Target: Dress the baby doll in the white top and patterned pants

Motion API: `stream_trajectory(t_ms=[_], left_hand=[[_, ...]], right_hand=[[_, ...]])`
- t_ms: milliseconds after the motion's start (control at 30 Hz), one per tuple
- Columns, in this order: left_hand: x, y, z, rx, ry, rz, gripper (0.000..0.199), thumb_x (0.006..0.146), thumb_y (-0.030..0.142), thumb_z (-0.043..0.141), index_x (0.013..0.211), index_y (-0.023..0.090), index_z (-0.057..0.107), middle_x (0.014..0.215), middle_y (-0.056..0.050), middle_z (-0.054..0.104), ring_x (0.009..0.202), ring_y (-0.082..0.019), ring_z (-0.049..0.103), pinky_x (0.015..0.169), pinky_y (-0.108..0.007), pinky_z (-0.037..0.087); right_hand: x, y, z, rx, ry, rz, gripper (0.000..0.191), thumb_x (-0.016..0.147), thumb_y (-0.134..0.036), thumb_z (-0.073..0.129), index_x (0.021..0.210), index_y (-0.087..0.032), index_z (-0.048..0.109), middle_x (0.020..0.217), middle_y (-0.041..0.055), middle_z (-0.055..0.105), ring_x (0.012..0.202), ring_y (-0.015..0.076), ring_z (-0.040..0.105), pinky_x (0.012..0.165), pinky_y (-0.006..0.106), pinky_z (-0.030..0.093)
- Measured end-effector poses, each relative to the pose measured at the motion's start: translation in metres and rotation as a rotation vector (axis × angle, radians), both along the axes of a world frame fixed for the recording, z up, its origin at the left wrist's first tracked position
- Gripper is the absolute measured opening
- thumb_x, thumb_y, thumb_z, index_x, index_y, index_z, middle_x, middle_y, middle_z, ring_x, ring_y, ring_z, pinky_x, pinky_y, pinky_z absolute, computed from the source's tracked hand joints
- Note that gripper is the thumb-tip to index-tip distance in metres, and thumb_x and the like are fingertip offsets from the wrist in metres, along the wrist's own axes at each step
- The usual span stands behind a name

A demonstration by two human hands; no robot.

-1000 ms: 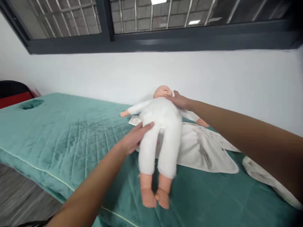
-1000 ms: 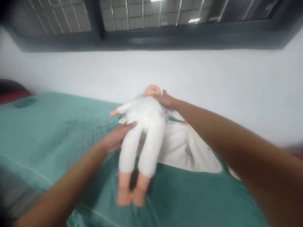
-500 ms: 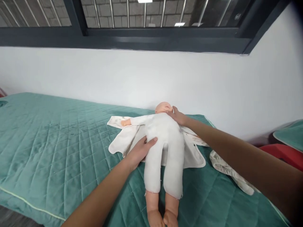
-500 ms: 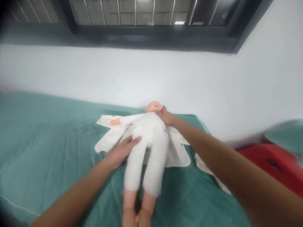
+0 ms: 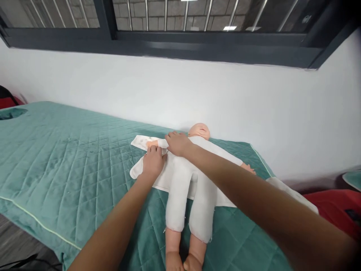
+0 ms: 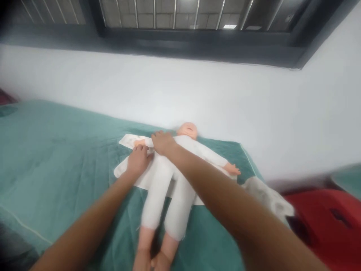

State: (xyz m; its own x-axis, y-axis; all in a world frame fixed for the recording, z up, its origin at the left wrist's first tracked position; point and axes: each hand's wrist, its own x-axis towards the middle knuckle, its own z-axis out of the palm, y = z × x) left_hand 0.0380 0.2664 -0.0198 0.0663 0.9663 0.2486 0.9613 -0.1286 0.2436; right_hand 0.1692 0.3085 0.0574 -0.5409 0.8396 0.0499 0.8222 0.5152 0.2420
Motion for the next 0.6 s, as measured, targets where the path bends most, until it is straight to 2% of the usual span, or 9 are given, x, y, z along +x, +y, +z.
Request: stream_trajectory(t_ms=[100, 233, 300, 467, 600], left_hand=[[-0.001, -0.001, 0.0, 0.009, 0.012, -0.009, 0.026, 0.097, 0.034, 0.045, 0.109, 0.018, 0.062, 0.116, -0.013, 0.059, 0.115, -0.03, 0.052, 0.083, -0.038, 0.048], [-0.004, 0.001, -0.001, 0.014, -0.052, 0.022, 0.028, 0.098, 0.033, 0.039, 0.101, 0.02, 0.063, 0.112, -0.012, 0.062, 0.109, -0.029, 0.055, 0.076, -0.036, 0.046], [-0.006, 0.004, -0.002, 0.015, -0.156, 0.071, 0.027, 0.098, 0.031, 0.039, 0.097, 0.02, 0.063, 0.107, -0.011, 0.065, 0.102, -0.028, 0.059, 0.074, -0.035, 0.044], [-0.019, 0.009, -0.005, 0.05, -0.585, 0.217, 0.024, 0.093, 0.036, 0.047, 0.083, 0.021, 0.063, 0.085, -0.007, 0.069, 0.081, -0.023, 0.062, 0.07, -0.031, 0.04], [-0.025, 0.008, -0.006, 0.098, -0.689, 0.285, 0.022, 0.09, 0.029, 0.044, 0.083, 0.02, 0.063, 0.082, -0.005, 0.069, 0.075, -0.019, 0.06, 0.065, -0.028, 0.039]], right_hand=[[-0.012, 0.014, -0.013, -0.077, 0.02, -0.072, 0.037, 0.092, -0.038, 0.054, 0.121, -0.014, 0.055, 0.128, 0.0183, 0.059, 0.115, 0.0324, 0.056, 0.09, 0.046, 0.047], [-0.007, 0.02, -0.012, -0.098, 0.049, -0.097, 0.037, 0.092, -0.041, 0.056, 0.118, -0.015, 0.056, 0.121, 0.0167, 0.064, 0.106, 0.0313, 0.062, 0.084, 0.042, 0.049], [-0.001, 0.016, -0.007, -0.093, 0.067, -0.097, 0.037, 0.093, -0.043, 0.054, 0.118, -0.016, 0.055, 0.12, 0.0157, 0.065, 0.105, 0.0311, 0.063, 0.083, 0.04, 0.049], [0.014, -0.003, 0.008, -0.082, 0.103, -0.062, 0.04, 0.095, -0.049, 0.049, 0.12, -0.018, 0.053, 0.123, 0.0143, 0.064, 0.106, 0.0304, 0.063, 0.081, 0.038, 0.047], [0.02, -0.014, 0.01, -0.104, 0.1, -0.005, 0.047, 0.096, -0.058, 0.04, 0.115, -0.019, 0.058, 0.118, 0.0139, 0.066, 0.104, 0.0312, 0.063, 0.081, 0.038, 0.046]])
